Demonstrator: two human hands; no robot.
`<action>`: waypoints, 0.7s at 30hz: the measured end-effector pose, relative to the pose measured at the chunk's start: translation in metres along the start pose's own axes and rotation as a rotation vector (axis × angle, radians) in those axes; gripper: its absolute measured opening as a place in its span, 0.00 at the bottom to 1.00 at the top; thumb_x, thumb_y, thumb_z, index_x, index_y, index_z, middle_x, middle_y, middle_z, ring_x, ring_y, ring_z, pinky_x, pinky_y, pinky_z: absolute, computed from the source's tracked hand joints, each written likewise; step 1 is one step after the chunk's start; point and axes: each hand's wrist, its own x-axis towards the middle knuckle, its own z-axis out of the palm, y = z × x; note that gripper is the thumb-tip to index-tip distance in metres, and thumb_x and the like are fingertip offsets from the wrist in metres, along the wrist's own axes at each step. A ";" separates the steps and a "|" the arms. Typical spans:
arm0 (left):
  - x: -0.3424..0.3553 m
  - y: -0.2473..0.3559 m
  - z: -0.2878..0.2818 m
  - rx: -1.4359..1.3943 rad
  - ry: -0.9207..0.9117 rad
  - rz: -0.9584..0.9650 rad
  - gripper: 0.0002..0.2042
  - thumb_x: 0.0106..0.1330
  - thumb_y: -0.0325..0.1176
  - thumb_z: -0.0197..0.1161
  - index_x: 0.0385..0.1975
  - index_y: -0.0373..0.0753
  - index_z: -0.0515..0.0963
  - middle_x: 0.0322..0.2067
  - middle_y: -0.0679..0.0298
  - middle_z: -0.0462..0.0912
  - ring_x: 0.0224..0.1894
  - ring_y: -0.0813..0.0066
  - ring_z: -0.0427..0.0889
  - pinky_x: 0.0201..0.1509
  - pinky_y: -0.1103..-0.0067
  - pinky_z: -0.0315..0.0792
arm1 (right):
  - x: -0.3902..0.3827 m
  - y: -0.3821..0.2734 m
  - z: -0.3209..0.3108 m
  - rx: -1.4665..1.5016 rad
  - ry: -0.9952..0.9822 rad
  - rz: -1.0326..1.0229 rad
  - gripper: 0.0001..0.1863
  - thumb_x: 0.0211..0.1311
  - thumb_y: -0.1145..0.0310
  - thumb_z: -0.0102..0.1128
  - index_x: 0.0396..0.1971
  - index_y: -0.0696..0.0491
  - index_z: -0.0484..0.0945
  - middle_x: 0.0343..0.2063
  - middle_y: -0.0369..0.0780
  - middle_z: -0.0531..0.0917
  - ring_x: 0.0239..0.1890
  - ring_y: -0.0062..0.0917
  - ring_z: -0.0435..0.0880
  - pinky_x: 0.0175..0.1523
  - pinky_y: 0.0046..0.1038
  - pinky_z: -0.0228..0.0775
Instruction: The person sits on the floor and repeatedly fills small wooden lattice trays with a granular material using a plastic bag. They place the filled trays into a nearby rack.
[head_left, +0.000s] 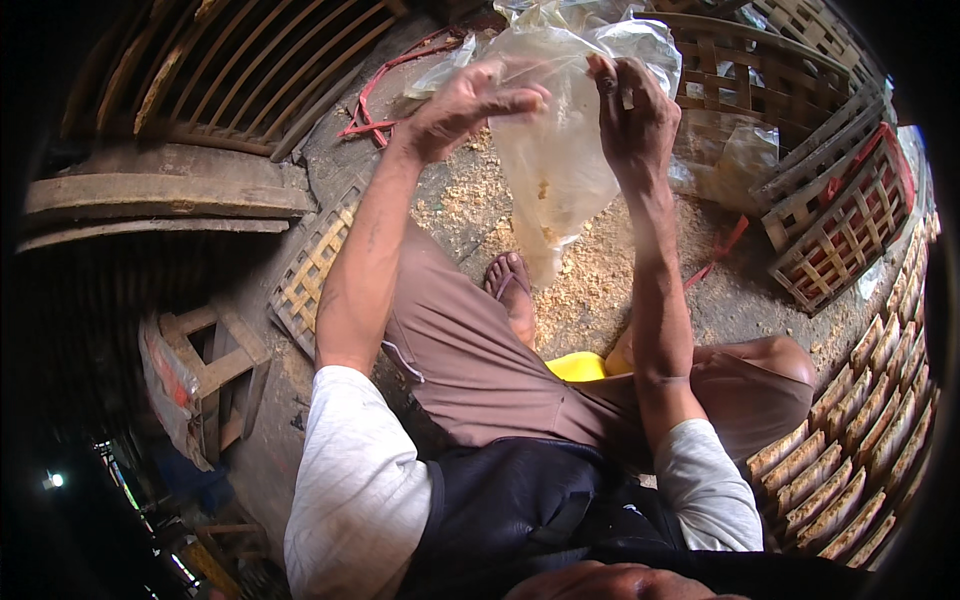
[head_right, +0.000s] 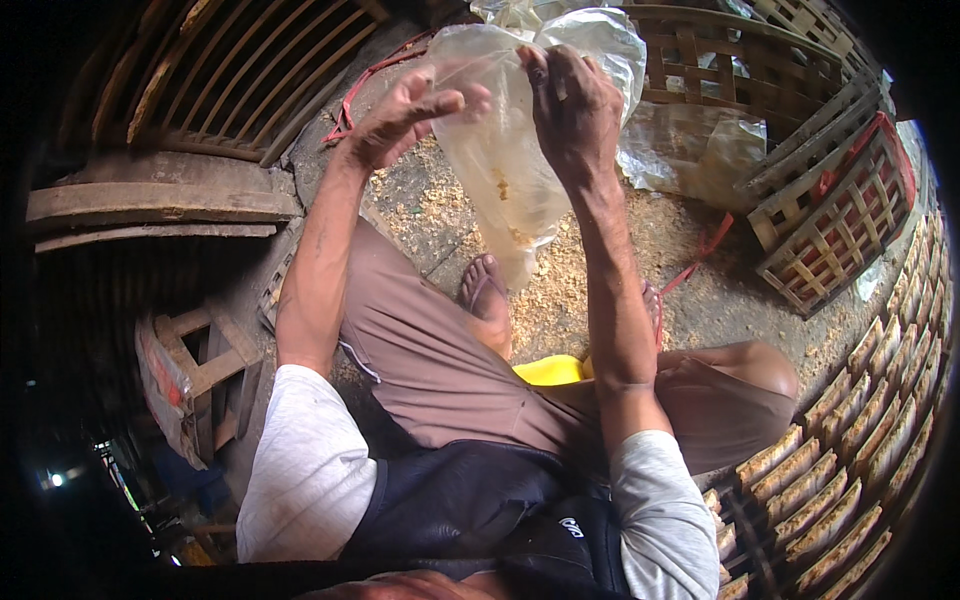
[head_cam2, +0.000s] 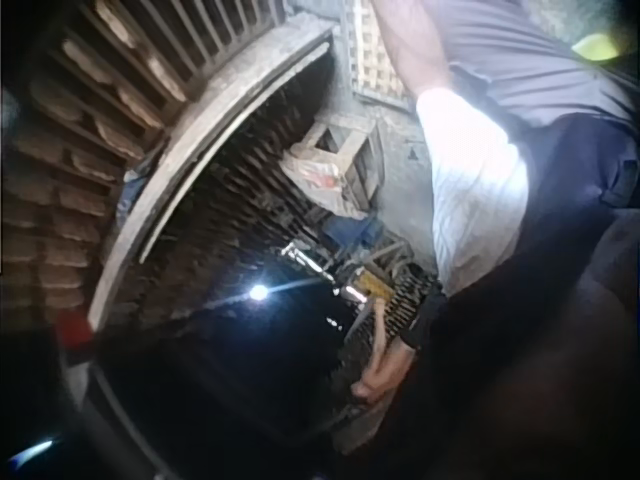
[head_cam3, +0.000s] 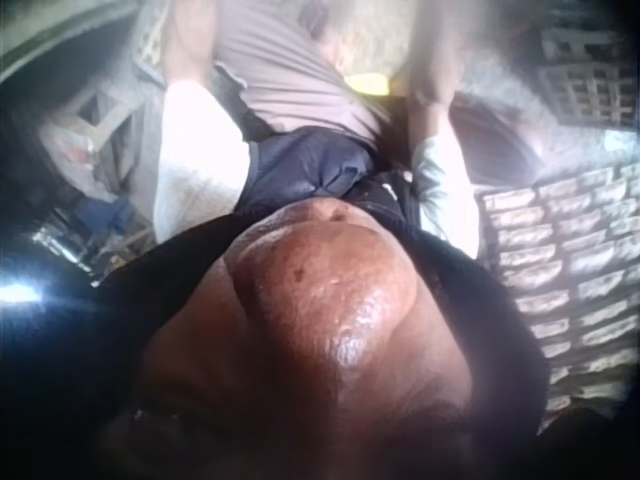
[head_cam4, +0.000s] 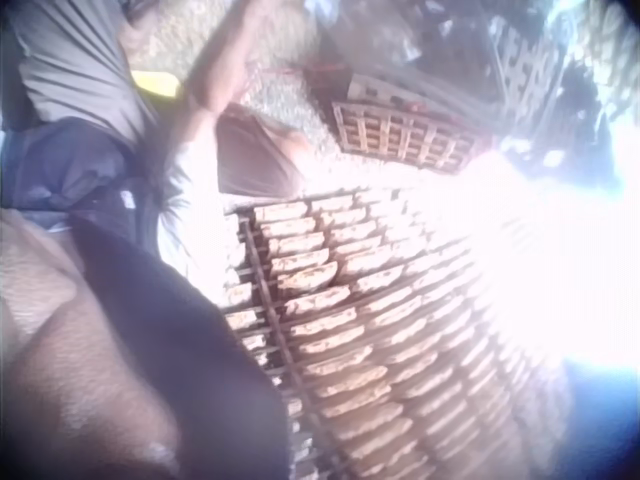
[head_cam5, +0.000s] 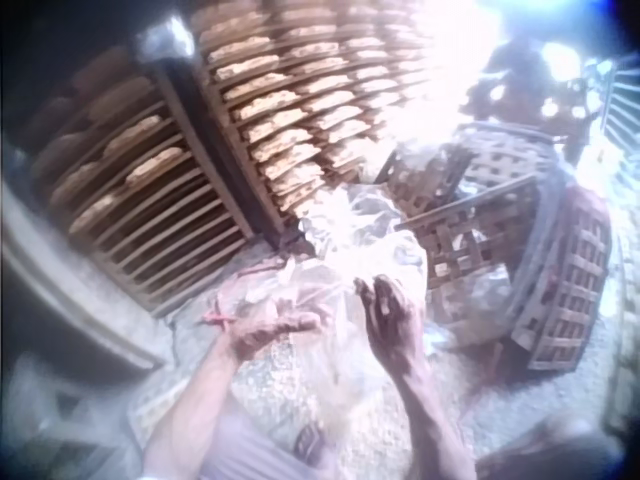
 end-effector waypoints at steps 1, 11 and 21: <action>0.003 -0.004 0.004 -0.021 -0.024 0.014 0.21 0.57 0.39 0.74 0.48 0.38 0.80 0.39 0.67 0.86 0.38 0.82 0.84 0.49 0.82 0.77 | 0.001 0.000 -0.001 0.024 0.035 -0.057 0.13 0.62 0.59 0.65 0.36 0.55 0.82 0.25 0.45 0.79 0.27 0.34 0.77 0.35 0.32 0.70; 0.011 -0.011 0.013 0.159 -0.028 0.304 0.17 0.61 0.35 0.71 0.48 0.37 0.82 0.39 0.63 0.87 0.38 0.81 0.84 0.46 0.83 0.78 | -0.001 0.008 -0.016 0.188 -0.278 0.125 0.20 0.59 0.52 0.68 0.35 0.57 0.84 0.18 0.38 0.68 0.23 0.23 0.67 0.28 0.31 0.59; -0.005 0.018 0.001 0.322 -0.011 -0.059 0.22 0.57 0.40 0.74 0.47 0.33 0.82 0.38 0.61 0.87 0.42 0.78 0.84 0.50 0.81 0.76 | 0.001 -0.002 -0.020 0.264 -0.191 0.214 0.19 0.63 0.50 0.63 0.30 0.52 0.87 0.16 0.35 0.73 0.22 0.19 0.68 0.27 0.27 0.58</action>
